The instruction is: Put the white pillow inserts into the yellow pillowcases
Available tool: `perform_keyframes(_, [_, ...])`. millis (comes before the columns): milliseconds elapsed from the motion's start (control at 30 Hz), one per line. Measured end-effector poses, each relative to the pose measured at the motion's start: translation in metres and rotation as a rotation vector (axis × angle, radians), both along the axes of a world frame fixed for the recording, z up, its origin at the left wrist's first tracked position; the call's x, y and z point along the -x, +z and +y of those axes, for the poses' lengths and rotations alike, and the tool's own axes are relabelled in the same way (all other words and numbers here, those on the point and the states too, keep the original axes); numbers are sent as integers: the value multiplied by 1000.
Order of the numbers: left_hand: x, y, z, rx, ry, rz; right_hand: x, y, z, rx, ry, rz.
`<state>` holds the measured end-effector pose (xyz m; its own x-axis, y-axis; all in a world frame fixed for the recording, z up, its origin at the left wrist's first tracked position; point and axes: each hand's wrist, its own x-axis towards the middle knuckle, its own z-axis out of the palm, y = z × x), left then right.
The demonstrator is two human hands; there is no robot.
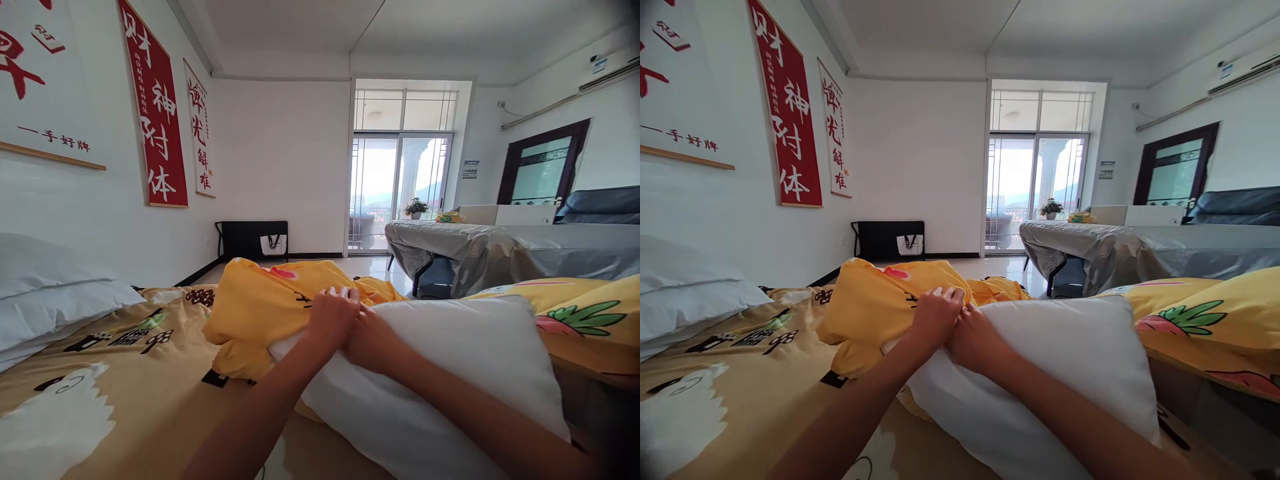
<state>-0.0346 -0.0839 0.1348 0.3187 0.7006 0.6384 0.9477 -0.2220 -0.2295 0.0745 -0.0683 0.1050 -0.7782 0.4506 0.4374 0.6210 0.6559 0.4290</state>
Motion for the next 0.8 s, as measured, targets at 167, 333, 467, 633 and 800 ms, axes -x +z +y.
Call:
perform_keyframes(167, [3,-35,-5,-95,-31,73,-9,-10,22,-55,-153,-1])
perform_keyframes(333, [44,-58,-9,-323,28,85,-19,-13,23,-150,-146,79])
perform_keyframes(467, [78,-68,-5,-286,132,-136,-29,-7,24,-121,-74,197])
perform_keyframes(633, [80,-84,2,-243,-182,-201,-16,37,19,49,79,583])
perform_keyframes(800, [62,-92,0,-355,-365,-145,58,85,15,27,150,433])
